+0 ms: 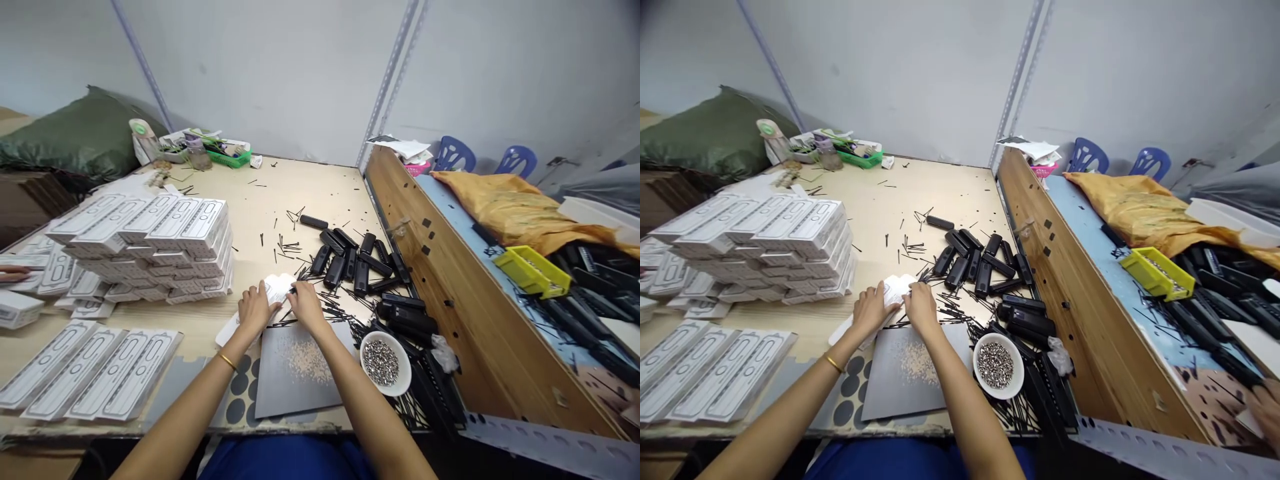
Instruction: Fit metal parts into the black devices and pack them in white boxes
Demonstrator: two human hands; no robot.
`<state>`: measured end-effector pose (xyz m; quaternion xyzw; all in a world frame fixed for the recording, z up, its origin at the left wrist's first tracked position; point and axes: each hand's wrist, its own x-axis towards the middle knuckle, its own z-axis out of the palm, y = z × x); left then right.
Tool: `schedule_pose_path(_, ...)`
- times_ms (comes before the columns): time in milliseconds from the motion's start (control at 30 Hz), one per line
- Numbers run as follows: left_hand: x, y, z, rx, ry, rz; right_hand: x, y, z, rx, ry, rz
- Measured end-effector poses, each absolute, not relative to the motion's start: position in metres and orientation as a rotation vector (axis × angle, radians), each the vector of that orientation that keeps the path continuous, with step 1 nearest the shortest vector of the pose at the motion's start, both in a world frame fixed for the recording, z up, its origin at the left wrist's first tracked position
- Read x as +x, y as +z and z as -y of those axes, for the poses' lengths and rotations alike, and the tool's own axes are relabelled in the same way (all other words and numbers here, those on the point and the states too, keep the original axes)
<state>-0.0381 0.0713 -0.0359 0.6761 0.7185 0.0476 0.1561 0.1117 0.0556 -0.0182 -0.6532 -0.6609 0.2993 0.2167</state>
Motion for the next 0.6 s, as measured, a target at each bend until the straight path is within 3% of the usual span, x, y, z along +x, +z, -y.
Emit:
schedule_pose_path(367,-0.058,-0.054,-0.073,1.810,0.273,-1.808,0.087,-0.036,-0.100,-2.000,1.037,1.842)
schedule_pose_path(600,-0.069,0.019,-0.066,1.706,0.423,-1.476,0.125,0.006,-0.083,-1.726,0.982,1.775)
